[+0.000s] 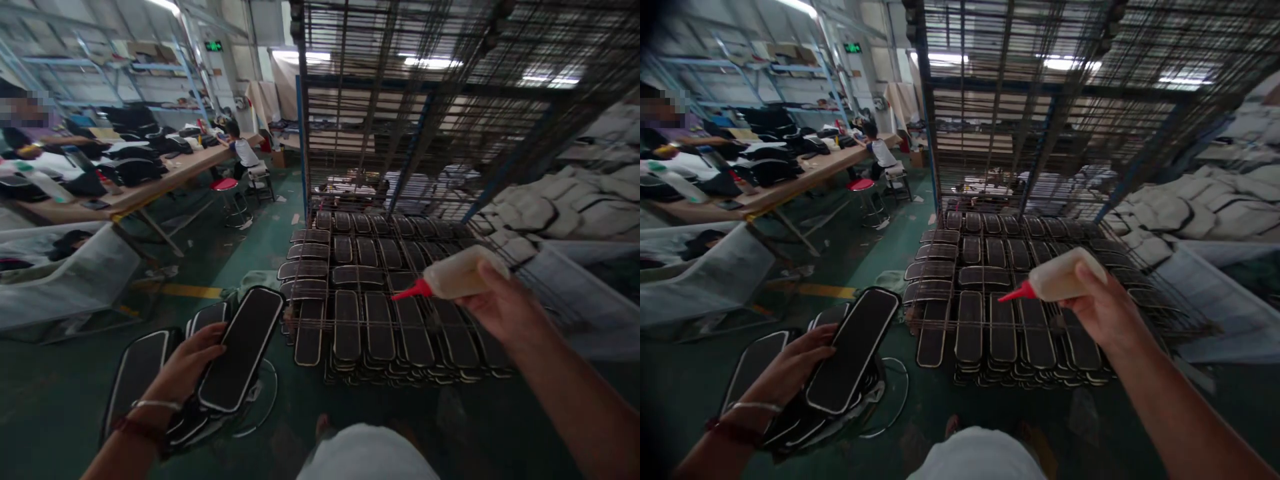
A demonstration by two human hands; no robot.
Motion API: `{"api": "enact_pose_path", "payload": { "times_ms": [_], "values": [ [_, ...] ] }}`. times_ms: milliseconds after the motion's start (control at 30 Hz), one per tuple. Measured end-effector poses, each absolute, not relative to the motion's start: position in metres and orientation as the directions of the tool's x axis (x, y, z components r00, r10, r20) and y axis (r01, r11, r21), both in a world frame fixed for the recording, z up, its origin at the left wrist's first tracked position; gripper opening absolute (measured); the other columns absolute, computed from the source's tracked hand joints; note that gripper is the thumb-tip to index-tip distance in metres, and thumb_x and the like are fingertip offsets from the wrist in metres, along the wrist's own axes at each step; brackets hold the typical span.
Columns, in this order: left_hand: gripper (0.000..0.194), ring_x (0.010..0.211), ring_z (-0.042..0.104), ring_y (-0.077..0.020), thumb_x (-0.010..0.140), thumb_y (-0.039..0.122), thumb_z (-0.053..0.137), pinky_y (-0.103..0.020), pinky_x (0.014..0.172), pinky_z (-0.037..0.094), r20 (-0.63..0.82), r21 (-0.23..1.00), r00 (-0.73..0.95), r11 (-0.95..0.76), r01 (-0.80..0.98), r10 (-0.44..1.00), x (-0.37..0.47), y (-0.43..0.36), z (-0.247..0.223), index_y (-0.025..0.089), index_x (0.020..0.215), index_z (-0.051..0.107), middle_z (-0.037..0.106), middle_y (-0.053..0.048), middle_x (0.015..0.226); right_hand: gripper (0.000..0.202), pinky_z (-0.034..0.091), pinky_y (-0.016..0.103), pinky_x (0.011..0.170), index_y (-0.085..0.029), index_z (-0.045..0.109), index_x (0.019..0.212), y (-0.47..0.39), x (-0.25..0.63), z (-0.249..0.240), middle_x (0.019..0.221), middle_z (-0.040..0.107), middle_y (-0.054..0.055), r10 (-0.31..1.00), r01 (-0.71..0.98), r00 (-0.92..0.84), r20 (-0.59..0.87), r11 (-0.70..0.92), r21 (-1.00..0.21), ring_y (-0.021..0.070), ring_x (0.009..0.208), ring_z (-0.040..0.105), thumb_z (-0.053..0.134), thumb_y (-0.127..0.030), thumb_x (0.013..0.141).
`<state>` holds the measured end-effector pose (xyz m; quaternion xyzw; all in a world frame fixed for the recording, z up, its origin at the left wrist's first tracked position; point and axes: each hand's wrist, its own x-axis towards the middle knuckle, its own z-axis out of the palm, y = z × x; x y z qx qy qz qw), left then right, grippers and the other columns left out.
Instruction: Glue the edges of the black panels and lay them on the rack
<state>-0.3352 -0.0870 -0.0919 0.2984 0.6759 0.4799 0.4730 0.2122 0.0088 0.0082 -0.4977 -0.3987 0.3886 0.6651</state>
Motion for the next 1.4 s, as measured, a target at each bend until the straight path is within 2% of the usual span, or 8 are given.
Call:
{"api": "enact_pose_path", "payload": {
  "times_ms": [100, 167, 300, 400, 533, 933, 1233, 1400],
  "values": [
    [0.055, 0.079, 0.079, -0.0317, 0.045, 0.036, 0.09, -0.04, 0.066, 0.064, -0.444, 0.896, -0.196, 0.435, -0.091, 0.874, -0.281, -0.077, -0.072, 0.028, 0.099, 0.083, 0.088, 0.002, 0.089, 0.065, 0.053, 0.029, 0.046, -0.021, 0.078, 0.107, 0.005, 0.204, 0.041, 0.09, 0.073, 0.009, 0.965, -0.251, 0.188, 0.183, 0.227, -0.941, 0.0248, 0.072, 0.069, 0.105, -0.062, 0.065],
    [0.055, 0.087, 0.08, -0.0354, 0.044, 0.035, 0.09, -0.045, 0.074, 0.066, -0.451, 0.892, -0.111, 0.448, -0.058, 0.885, -0.248, -0.071, -0.061, 0.029, 0.099, 0.086, 0.09, 0.001, 0.092, 0.058, 0.055, 0.027, 0.046, -0.02, 0.077, 0.108, 0.002, 0.203, 0.062, 0.089, 0.074, 0.007, 0.96, -0.268, 0.097, 0.264, 0.281, -0.922, 0.0225, 0.07, 0.069, 0.102, -0.059, 0.073],
    [0.047, 0.098, 0.081, -0.0402, 0.046, 0.033, 0.092, -0.053, 0.092, 0.067, -0.413, 0.911, 0.086, 0.411, 0.037, 0.907, -0.195, -0.059, -0.035, 0.032, 0.092, 0.092, 0.091, 0.001, 0.1, 0.054, 0.055, 0.024, 0.045, -0.02, 0.075, 0.106, -0.003, 0.213, 0.091, 0.086, 0.072, 0.003, 0.936, -0.249, -0.044, 0.349, 0.328, -0.911, 0.0204, 0.067, 0.071, 0.098, -0.06, 0.078],
    [0.042, 0.1, 0.083, -0.0391, 0.055, 0.033, 0.093, -0.052, 0.094, 0.068, -0.406, 0.914, 0.24, 0.394, 0.096, 0.882, -0.165, -0.054, -0.015, 0.033, 0.097, 0.094, 0.092, 0.0, 0.108, 0.055, 0.056, 0.023, 0.045, -0.019, 0.073, 0.107, -0.006, 0.228, 0.101, 0.086, 0.072, 0.003, 0.93, -0.215, -0.109, 0.35, 0.322, -0.922, 0.0192, 0.066, 0.072, 0.097, -0.062, 0.081],
    [0.036, 0.102, 0.086, -0.0353, 0.071, 0.027, 0.093, -0.042, 0.091, 0.07, -0.393, 0.919, 0.38, 0.372, 0.131, 0.837, -0.134, -0.047, 0.003, 0.031, 0.108, 0.094, 0.092, -0.006, 0.115, 0.06, 0.055, 0.022, 0.042, -0.019, 0.07, 0.108, -0.006, 0.251, 0.103, 0.086, 0.073, 0.004, 0.933, -0.167, -0.164, 0.319, 0.293, -0.941, 0.0185, 0.066, 0.071, 0.096, -0.066, 0.081],
    [0.036, 0.087, 0.088, -0.0358, 0.065, 0.023, 0.099, -0.04, 0.079, 0.073, -0.386, 0.921, 0.422, 0.368, 0.127, 0.82, -0.08, -0.026, 0.01, 0.03, 0.1, 0.096, 0.092, -0.008, 0.102, 0.06, 0.053, 0.022, 0.041, -0.021, 0.064, 0.104, -0.001, 0.296, 0.091, 0.081, 0.066, 0.0, 0.954, -0.148, -0.134, 0.267, 0.247, -0.958, 0.0169, 0.063, 0.067, 0.096, -0.066, 0.08],
    [0.039, 0.091, 0.087, -0.0458, 0.066, 0.035, 0.099, -0.053, 0.079, 0.074, -0.425, 0.905, 0.438, 0.377, 0.196, 0.792, -0.074, -0.015, 0.005, 0.031, 0.105, 0.096, 0.091, -0.014, 0.105, 0.059, 0.055, 0.022, 0.042, -0.02, 0.065, 0.106, 0.001, 0.316, 0.084, 0.083, 0.068, 0.0, 0.951, -0.167, -0.152, 0.27, 0.245, -0.955, 0.0163, 0.063, 0.066, 0.097, -0.063, 0.08],
    [0.035, 0.085, 0.087, -0.0423, 0.061, 0.031, 0.1, -0.046, 0.072, 0.073, -0.438, 0.898, 0.386, 0.413, 0.152, 0.811, -0.066, -0.016, 0.009, 0.033, 0.095, 0.096, 0.092, -0.011, 0.098, 0.057, 0.053, 0.022, 0.041, -0.021, 0.065, 0.106, -0.001, 0.321, 0.082, 0.082, 0.067, 0.0, 0.945, -0.177, -0.169, 0.281, 0.252, -0.951, 0.016, 0.062, 0.066, 0.096, -0.062, 0.082]
  ]
}}
